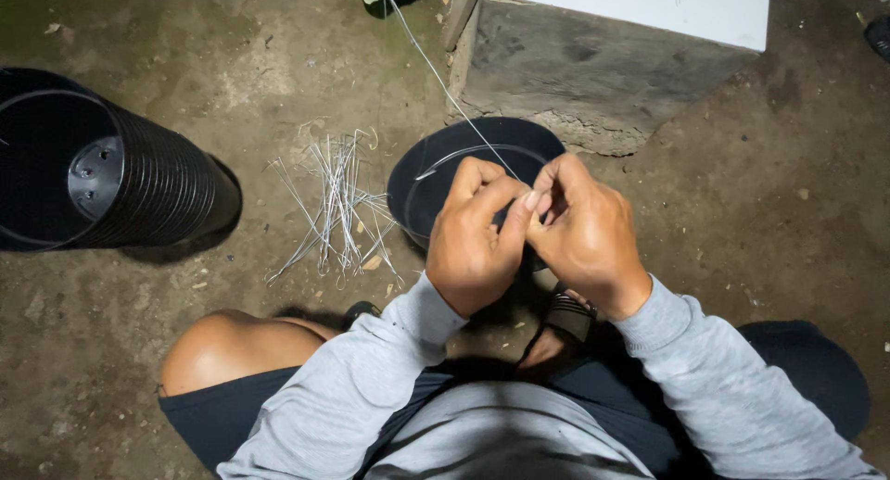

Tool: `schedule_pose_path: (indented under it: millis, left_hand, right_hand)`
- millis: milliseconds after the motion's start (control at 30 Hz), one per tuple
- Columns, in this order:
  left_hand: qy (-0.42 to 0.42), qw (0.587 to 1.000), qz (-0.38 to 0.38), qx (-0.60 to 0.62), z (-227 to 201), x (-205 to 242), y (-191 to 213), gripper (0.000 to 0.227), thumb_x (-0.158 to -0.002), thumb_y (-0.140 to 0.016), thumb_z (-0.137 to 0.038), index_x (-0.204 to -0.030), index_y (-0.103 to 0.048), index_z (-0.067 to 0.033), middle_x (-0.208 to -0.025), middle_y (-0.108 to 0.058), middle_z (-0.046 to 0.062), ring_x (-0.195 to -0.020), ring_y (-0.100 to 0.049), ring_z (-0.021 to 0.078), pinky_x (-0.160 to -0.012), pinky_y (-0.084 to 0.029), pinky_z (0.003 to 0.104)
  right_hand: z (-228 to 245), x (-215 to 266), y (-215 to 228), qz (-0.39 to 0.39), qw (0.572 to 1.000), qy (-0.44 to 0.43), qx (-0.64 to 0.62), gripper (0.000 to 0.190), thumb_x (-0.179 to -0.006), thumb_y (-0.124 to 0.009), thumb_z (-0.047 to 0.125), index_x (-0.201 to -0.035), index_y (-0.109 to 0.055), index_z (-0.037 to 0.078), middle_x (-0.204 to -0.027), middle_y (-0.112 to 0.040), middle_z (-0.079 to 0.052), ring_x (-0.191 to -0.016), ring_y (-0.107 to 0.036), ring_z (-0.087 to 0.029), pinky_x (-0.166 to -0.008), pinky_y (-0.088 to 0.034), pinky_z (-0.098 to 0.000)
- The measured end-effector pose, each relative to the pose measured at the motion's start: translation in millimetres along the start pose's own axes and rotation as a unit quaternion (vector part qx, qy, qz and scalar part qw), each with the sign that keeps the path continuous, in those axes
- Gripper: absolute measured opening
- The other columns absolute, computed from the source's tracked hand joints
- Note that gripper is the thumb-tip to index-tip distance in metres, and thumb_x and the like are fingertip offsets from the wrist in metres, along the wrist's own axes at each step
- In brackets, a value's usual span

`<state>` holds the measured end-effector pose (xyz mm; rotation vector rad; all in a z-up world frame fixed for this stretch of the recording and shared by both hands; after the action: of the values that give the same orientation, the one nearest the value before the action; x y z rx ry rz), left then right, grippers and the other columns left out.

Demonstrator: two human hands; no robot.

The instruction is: The person inserts metal wire hangers into the drainage holes of black plastic planters. They bend the wires to secure them and stack the finished planters.

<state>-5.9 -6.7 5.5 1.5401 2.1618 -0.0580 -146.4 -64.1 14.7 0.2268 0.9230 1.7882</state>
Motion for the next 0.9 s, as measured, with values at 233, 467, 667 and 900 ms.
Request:
schedule_pose_path:
  millis: [233, 467, 667, 900]
  left_hand:
    - [-0.003, 1.000, 0.013, 0.006, 0, -4, 17, 0.011, -0.100, -0.066, -0.012, -0.101, -0.070, -0.0019, -0.102, -0.060, 0.014, -0.088, -0.065, 0.0259, -0.072, -0.054, 0.034]
    - [-0.001, 0.998, 0.045, 0.041, -4, -4, 26, 0.010, -0.099, -0.067, -0.011, -0.102, -0.070, -0.0024, -0.101, -0.058, 0.013, -0.088, -0.063, 0.0221, -0.067, -0.055, 0.032]
    - [-0.083, 0.993, -0.056, -0.059, -12, -10, 45, 0.011, -0.099, -0.074, -0.014, -0.100, -0.068, -0.0053, -0.103, -0.062, 0.008, -0.090, -0.065, 0.0241, -0.080, -0.054, 0.033]
    - [-0.089, 0.972, -0.217, 0.003, -2, -48, 123, 0.028, -0.116, -0.061, -0.015, -0.138, -0.057, 0.0015, -0.123, -0.069, 0.012, -0.110, -0.066, 0.0173, -0.100, -0.054, 0.028]
  right_hand:
    - [-5, -7, 15, 0.117, 0.989, 0.046, -0.078, 0.015, -0.087, -0.080, 0.011, -0.097, -0.073, 0.004, -0.086, -0.068, -0.008, -0.067, -0.065, -0.017, -0.060, -0.051, -0.0288]
    - [-2, -11, 26, 0.171, 0.972, 0.134, -0.089, 0.015, -0.087, -0.077, 0.009, -0.099, -0.072, 0.003, -0.099, -0.075, -0.007, -0.081, -0.072, -0.020, -0.069, -0.056, -0.0303]
    - [12, -3, 26, 0.155, 0.970, 0.185, 0.002, 0.010, -0.087, -0.074, 0.008, -0.095, -0.070, 0.005, -0.091, -0.071, -0.008, -0.078, -0.071, -0.027, -0.066, -0.055, -0.0344]
    - [26, 3, 13, 0.117, 0.958, 0.255, 0.051, 0.010, -0.086, -0.078, 0.014, -0.090, -0.070, 0.008, -0.086, -0.070, -0.004, -0.072, -0.069, -0.025, -0.060, -0.053, -0.0352]
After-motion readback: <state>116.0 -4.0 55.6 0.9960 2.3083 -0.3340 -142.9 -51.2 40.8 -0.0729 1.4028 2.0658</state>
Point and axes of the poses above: each hand's wrist, its own x-axis away from the middle knuckle, its own y-axis out of the back of the hand, z = x × y, the point moved 1 cm from there along -x, towards the middle knuckle
